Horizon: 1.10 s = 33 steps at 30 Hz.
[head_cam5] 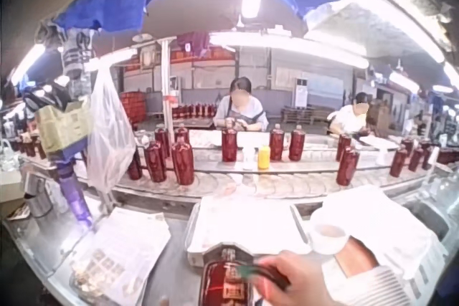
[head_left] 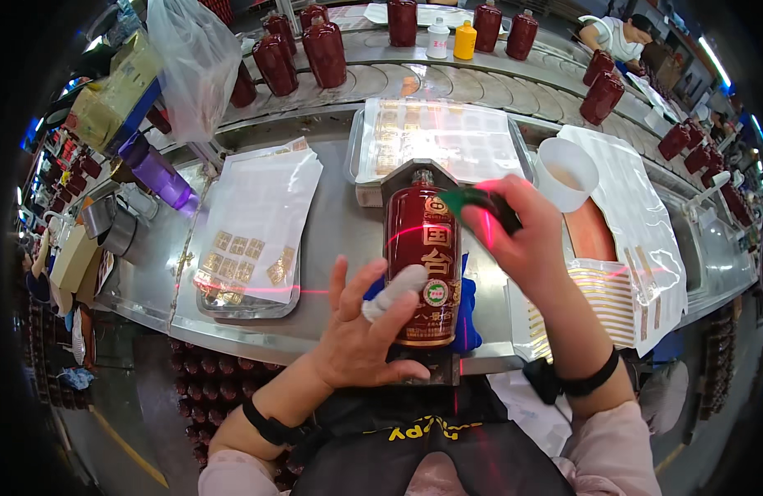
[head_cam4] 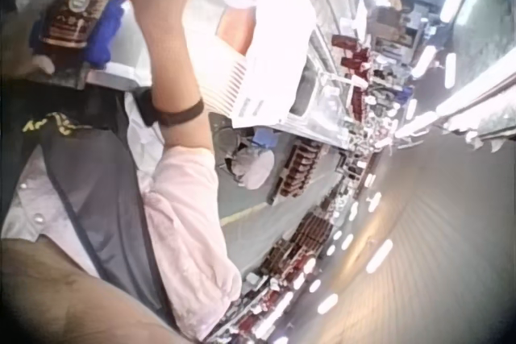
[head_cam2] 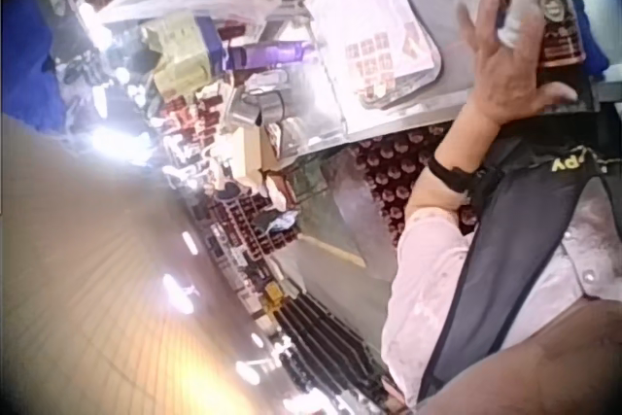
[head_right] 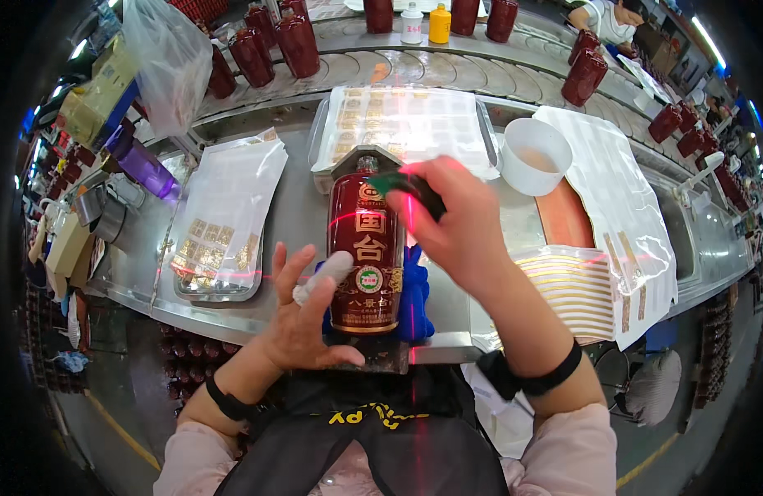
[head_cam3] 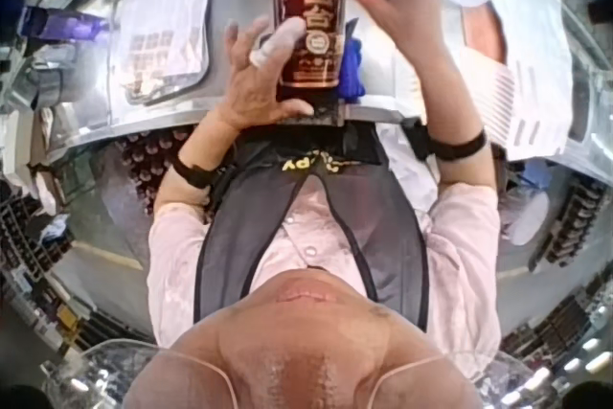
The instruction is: Manually applying decorative labels and neck seals to red ceramic liquor bottles at an assembly line bench.
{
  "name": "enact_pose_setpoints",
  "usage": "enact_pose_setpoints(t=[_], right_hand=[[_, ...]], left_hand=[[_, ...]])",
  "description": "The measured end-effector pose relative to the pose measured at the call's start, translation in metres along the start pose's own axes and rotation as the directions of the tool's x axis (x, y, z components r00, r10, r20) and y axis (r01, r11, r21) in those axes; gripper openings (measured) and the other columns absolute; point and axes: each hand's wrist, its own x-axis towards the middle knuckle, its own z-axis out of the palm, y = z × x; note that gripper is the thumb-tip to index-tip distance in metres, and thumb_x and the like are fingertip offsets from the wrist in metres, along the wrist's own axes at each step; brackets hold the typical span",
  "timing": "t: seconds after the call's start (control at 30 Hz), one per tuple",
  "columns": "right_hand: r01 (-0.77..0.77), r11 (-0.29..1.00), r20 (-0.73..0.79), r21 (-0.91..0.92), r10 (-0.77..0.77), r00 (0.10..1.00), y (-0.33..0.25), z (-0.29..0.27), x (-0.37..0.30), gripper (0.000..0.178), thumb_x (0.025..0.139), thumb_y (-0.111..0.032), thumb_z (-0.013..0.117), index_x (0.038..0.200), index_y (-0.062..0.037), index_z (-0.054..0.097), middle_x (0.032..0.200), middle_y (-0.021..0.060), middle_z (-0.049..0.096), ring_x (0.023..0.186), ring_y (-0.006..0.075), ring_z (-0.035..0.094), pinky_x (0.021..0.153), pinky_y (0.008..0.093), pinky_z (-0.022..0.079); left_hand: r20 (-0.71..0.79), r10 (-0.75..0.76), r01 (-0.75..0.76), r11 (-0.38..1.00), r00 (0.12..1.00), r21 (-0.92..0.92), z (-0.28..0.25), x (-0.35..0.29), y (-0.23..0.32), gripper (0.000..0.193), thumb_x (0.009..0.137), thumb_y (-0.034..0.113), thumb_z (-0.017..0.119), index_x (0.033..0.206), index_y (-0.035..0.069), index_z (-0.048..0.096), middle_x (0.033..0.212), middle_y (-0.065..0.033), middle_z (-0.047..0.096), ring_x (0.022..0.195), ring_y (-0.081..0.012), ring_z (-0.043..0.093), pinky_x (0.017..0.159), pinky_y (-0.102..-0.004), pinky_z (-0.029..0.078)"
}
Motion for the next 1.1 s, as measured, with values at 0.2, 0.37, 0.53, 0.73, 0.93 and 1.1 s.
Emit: enact_pose_setpoints(t=[0.2, 0.37, 0.53, 0.73, 0.93, 1.1], right_hand=[[-0.450, 0.799, 0.132, 0.400, 0.436, 0.890, 0.002, 0.001, -0.035, 0.020, 0.083, -0.012, 0.072, 0.099, -0.0019, 0.062, 0.080, 0.0041, 0.064, 0.071, 0.0090, 0.058, 0.062, 0.0253, 0.048], [0.281, 0.920, 0.002, -0.273, -0.291, 0.957, 0.003, -0.002, -0.013, 0.028, 0.071, -0.007, 0.076, 0.096, -0.0087, 0.064, 0.076, 0.0061, 0.054, 0.071, 0.0278, 0.055, 0.065, 0.0379, 0.041], [0.210, 0.971, 0.516, 0.113, -0.238, 0.823, -0.014, -0.007, 0.016, 0.023, 0.073, -0.015, 0.075, 0.091, -0.0070, 0.066, 0.081, 0.0107, 0.060, 0.078, 0.0306, 0.061, 0.066, 0.0405, 0.047], [0.531, 0.766, 0.375, -0.362, -0.401, 0.836, -0.032, 0.006, 0.041, 0.015, 0.070, -0.012, 0.068, 0.083, -0.0111, 0.060, 0.073, 0.0074, 0.049, 0.069, 0.0269, 0.055, 0.067, 0.0392, 0.041], [0.364, 0.931, 0.398, 0.002, -0.335, 0.854, -0.031, -0.005, 0.005, 0.018, 0.064, -0.014, 0.071, 0.074, -0.0130, 0.056, 0.075, 0.0025, 0.048, 0.074, 0.0221, 0.055, 0.070, 0.0355, 0.038], [0.331, 0.937, 0.671, 0.114, -0.319, 0.670, -0.053, -0.022, 0.002, 0.016, 0.071, -0.014, 0.072, 0.084, -0.0107, 0.062, 0.078, 0.0053, 0.054, 0.077, 0.0241, 0.058, 0.068, 0.0377, 0.041]], left_hand=[[0.115, -0.016, 0.005, 0.996, 0.993, 0.094, -0.004, 0.028, 0.001, 0.088, 0.087, 0.072, 0.037, 0.138, 0.001, 0.043, 0.134, -0.0067, 0.056, 0.130, -0.0276, 0.037, 0.116, -0.0537, 0.003], [-0.004, -0.176, 0.175, 0.981, 0.984, 0.077, 0.004, 0.019, 0.008, 0.088, 0.087, 0.071, 0.038, 0.133, -0.003, 0.047, 0.130, -0.0056, 0.058, 0.119, -0.0258, 0.044, 0.115, -0.0526, 0.009], [-0.030, -0.240, 0.241, 0.969, 0.970, 0.052, 0.004, -0.003, 0.007, 0.087, 0.087, 0.069, 0.043, 0.133, -0.005, 0.047, 0.123, -0.0085, 0.060, 0.116, -0.0258, 0.047, 0.113, -0.0555, 0.014], [-0.100, -0.295, 0.291, 0.955, 0.950, -0.051, 0.002, -0.020, 0.010, 0.081, 0.090, 0.062, 0.047, 0.132, -0.007, 0.046, 0.121, -0.0154, 0.058, 0.114, -0.0294, 0.049, 0.109, -0.0550, 0.019], [-0.122, -0.346, 0.334, 0.936, 0.930, -0.111, 0.010, -0.028, 0.011, 0.080, 0.091, 0.060, 0.047, 0.132, -0.008, 0.045, 0.120, -0.0185, 0.058, 0.115, -0.0323, 0.049, 0.109, -0.0549, 0.020], [-0.150, -0.305, 0.291, 0.951, 0.941, -0.107, 0.001, -0.023, 0.005, 0.074, 0.091, 0.059, 0.049, 0.130, -0.004, 0.049, 0.121, -0.0137, 0.060, 0.116, -0.0303, 0.049, 0.109, -0.0528, 0.021]])
